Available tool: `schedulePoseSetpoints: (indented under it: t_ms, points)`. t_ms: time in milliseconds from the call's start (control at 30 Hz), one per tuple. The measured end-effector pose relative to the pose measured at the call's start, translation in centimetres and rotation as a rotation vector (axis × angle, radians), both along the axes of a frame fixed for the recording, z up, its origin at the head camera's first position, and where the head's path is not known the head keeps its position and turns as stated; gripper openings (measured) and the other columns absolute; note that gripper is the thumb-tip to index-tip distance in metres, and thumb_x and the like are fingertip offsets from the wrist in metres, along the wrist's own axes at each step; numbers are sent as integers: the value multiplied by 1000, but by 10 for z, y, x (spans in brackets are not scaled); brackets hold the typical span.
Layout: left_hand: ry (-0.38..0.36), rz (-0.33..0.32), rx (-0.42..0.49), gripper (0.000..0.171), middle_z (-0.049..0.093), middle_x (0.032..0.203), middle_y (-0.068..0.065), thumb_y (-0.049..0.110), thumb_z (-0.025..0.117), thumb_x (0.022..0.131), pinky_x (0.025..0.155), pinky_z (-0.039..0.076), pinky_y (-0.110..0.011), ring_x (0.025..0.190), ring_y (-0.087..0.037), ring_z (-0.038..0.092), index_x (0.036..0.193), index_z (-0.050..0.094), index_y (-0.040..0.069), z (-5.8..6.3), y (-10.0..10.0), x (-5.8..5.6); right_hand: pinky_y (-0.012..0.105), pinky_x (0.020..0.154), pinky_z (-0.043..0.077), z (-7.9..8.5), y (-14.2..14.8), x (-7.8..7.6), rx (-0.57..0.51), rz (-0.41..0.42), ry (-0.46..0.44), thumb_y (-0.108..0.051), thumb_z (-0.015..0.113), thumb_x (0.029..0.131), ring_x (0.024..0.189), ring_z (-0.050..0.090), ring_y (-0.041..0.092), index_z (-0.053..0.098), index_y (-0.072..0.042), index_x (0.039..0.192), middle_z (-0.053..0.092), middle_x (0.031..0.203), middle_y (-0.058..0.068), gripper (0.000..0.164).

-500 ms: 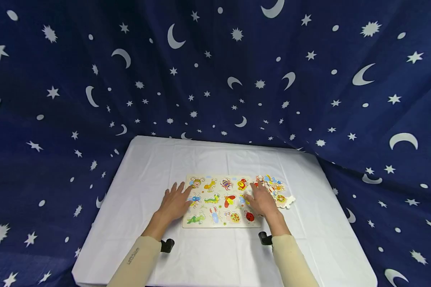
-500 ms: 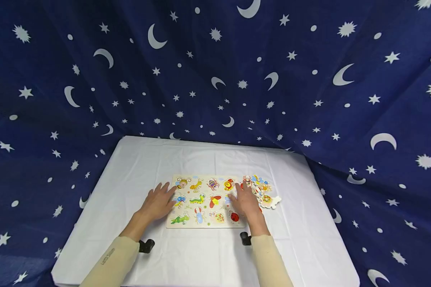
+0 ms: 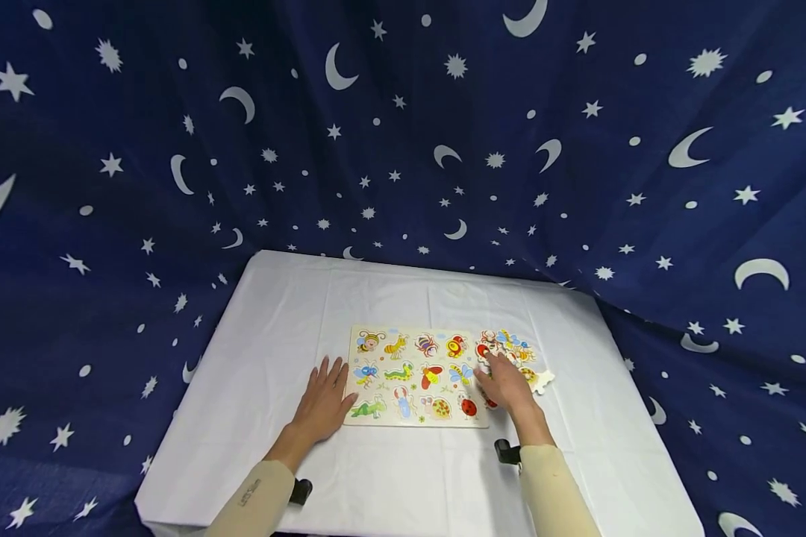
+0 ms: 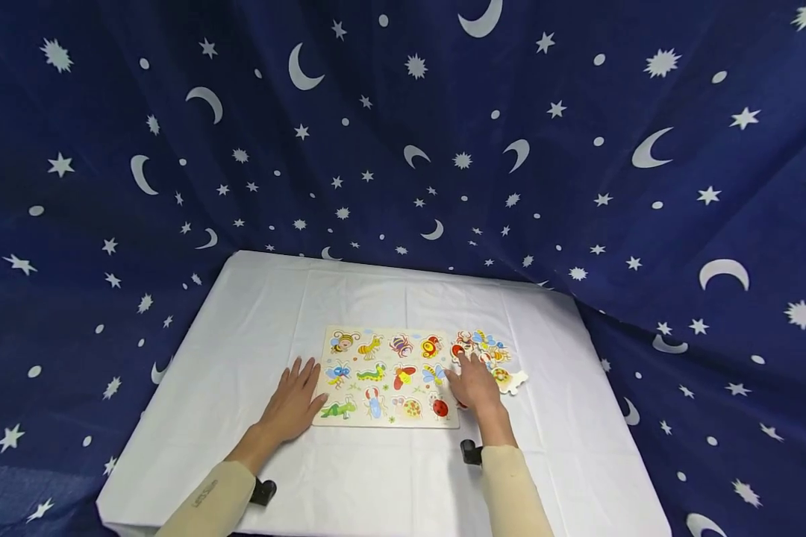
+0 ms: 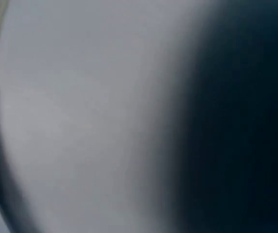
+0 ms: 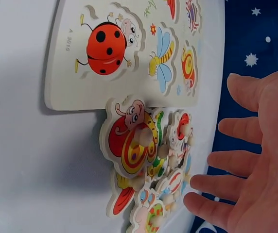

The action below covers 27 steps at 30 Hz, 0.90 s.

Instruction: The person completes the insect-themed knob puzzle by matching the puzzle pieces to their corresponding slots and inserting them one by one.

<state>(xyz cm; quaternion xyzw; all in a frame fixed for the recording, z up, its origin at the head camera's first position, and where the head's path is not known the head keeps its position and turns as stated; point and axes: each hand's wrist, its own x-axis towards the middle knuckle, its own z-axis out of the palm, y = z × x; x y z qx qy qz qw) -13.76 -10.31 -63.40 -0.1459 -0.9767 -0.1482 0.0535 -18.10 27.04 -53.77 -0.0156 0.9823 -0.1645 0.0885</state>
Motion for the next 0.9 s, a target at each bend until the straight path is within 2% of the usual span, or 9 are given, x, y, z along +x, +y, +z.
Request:
schedulePoseSetpoints:
  t_ms: [267, 433, 567, 633, 667, 733, 800, 900]
  points:
    - [11, -73, 33, 78, 18, 154, -10, 59, 42, 89, 113, 9, -47, 143, -34, 8, 144, 28, 5, -6, -10, 9, 55, 101, 32, 4, 5, -3, -7, 4, 57, -30, 51, 92, 126, 39, 44, 44, 1, 133, 44, 135, 26, 52]
    - [6, -131, 7, 94, 14, 155, -10, 73, 38, 81, 113, 9, -48, 143, -35, 7, 145, 23, 6, -4, -16, 10, 54, 87, 43, 6, 8, -5, 12, -30, 51, -30, 52, 91, 110, 54, 44, 48, -1, 130, 57, 122, 24, 48]
    - [-34, -155, -9, 103, 11, 156, -8, 78, 41, 75, 114, 7, -48, 143, -33, 3, 146, 19, 7, -2, -18, 11, 53, 77, 46, 5, 12, -6, 47, -59, 55, -32, 53, 90, 98, 60, 43, 53, -5, 126, 62, 113, 23, 44]
    - [-48, -145, -13, 103, 14, 155, -7, 79, 42, 74, 114, 7, -47, 144, -31, 5, 147, 20, 9, -1, -17, 12, 53, 75, 46, 4, 14, -6, 54, -58, 61, -31, 53, 90, 95, 60, 42, 54, -5, 124, 63, 111, 22, 42]
    - [-42, -138, -13, 103, 19, 153, -9, 79, 43, 73, 113, 10, -46, 143, -30, 10, 146, 23, 9, -1, -17, 13, 52, 74, 46, 3, 15, -6, 56, -61, 59, -31, 53, 90, 94, 61, 41, 54, -5, 123, 64, 108, 21, 42]
    - [-16, -121, -14, 97, 36, 141, -7, 79, 46, 72, 107, 22, -41, 133, -25, 29, 139, 36, 10, 0, -16, 14, 51, 73, 46, 1, 16, -7, 61, -56, 61, -30, 53, 90, 92, 62, 39, 56, -5, 122, 66, 104, 19, 40]
    - [4, -104, -23, 81, 49, 114, -1, 77, 49, 71, 91, 32, -32, 107, -17, 43, 121, 50, 13, 3, -15, 15, 50, 73, 46, 0, 16, -6, 58, -60, 56, -30, 54, 90, 91, 62, 38, 57, -6, 121, 67, 101, 16, 39]
    - [-6, -86, -32, 49, 44, 77, 9, 68, 57, 74, 63, 31, -25, 70, -10, 39, 88, 54, 20, 10, -13, 16, 48, 72, 47, 0, 18, -6, 41, -76, 57, -29, 54, 89, 90, 63, 35, 58, -6, 119, 69, 97, 13, 38]
